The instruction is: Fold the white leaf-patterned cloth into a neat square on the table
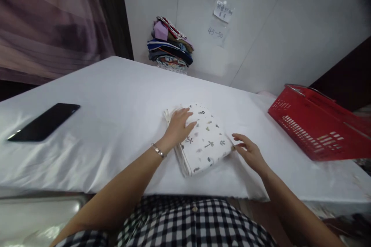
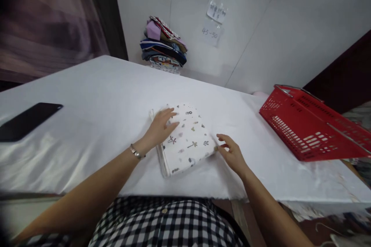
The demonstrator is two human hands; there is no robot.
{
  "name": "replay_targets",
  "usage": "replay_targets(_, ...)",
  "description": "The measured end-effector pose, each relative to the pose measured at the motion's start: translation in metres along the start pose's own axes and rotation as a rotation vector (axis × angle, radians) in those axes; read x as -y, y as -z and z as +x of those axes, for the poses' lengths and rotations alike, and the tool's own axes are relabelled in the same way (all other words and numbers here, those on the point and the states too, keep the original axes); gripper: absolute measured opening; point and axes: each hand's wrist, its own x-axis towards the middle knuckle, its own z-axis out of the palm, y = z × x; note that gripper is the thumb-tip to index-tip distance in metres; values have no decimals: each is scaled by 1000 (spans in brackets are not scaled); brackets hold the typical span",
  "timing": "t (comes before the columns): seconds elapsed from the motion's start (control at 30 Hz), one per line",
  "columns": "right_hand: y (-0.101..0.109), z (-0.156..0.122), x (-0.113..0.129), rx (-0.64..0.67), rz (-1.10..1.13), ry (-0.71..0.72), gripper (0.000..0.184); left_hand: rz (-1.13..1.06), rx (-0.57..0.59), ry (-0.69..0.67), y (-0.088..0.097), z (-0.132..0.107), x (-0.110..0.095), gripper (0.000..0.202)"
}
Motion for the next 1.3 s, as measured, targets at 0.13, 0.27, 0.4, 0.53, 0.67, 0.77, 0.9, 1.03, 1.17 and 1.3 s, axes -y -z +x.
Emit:
replay_targets(0.13, -3, -15, -12, 201, -88, 30, 61, 59, 229, -134, -6, -30, -16, 48)
replay_targets(0.27, -16, -15, -20, 167, -53, -51, 67, 101, 283, -91, -16, -44, -8, 51)
replay_targets(0.4, -31, -10, -21, 55, -24, -132, 67, 81, 255, -80, -18, -44, -4, 48)
replay_targets(0.53, -39, -6, -13, -41, -20, -111, 62, 84, 257, -83, -18, -43, -4, 49)
replay_targets(0.67, -39, -5, -13, -195, 38, -144, 52, 134, 275, -94, -18, -43, -3, 52)
replay_targets(0.77, -33, -5, -24, -115, -75, -54, 47, 141, 269, -99, -18, -43, -2, 52)
replay_targets(0.9, -24, -5, -36, -19, -260, 32, 45, 122, 261, -101, -20, -45, -1, 51)
replay_targets(1.03, -21, -4, -34, 48, -358, -9, 49, 150, 267, -100, -20, -46, -3, 51)
replay_targets(1.17, -19, -7, -35, 113, -352, -6, 46, 150, 271, -95, -15, -48, -8, 49)
replay_targets(1.3, -16, -11, -46, 121, -380, -2, 45, 128, 254, -88, -12, -50, -12, 48)
